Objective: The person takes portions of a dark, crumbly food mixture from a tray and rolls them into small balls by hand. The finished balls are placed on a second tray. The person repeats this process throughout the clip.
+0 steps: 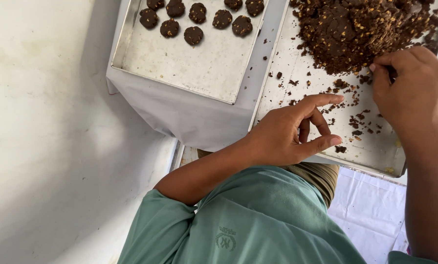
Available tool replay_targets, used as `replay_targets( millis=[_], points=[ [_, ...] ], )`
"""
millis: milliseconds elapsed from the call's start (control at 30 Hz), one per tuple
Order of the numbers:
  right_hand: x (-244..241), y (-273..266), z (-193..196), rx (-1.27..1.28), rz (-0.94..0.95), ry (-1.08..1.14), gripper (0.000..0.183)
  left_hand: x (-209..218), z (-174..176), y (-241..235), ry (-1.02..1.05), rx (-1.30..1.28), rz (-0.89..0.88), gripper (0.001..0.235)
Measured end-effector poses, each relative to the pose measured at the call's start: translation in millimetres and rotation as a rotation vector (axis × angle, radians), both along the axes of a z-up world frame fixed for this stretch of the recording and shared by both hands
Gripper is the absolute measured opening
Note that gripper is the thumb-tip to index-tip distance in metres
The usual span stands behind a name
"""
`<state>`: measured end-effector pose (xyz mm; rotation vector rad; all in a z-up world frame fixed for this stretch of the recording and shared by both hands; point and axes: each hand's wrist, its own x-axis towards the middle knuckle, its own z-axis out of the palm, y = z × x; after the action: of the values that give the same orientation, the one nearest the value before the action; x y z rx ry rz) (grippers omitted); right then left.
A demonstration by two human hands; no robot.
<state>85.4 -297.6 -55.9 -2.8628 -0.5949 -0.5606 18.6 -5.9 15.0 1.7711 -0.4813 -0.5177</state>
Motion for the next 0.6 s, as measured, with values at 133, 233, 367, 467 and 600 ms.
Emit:
replay_targets(
  millis=[133,233,367,467,600],
  points=[
    [-13.7,9.6,9.5,-0.031,-0.008,0.035,0.007,-0.3,-5.3,-0.8,-0.030,0.005,-0.002,0.068],
    [-29.4,27.9,26.8,-0.043,-0.017,0.105,0.006,0.2,-5.2,-0.8,-0.032,0.008,-0.018,0.064],
    [-45.3,51.3,42.0,-0.083,-0.002,0.246,0.030,0.3,-2.1,0.0,0.007,-0.037,-0.052,0.047],
    [-52.1,53.2,42.3,-0.027,0.141,0.087,0.029,-3.9,-13.5,2.8,-0.134,-0.159,-0.019,0.030],
    [-54.6,49.1,33.9,-0.001,0.152,0.028,0.027,-5.3,-24.7,30.3,-0.529,-0.262,0.055,0.017]
  ],
)
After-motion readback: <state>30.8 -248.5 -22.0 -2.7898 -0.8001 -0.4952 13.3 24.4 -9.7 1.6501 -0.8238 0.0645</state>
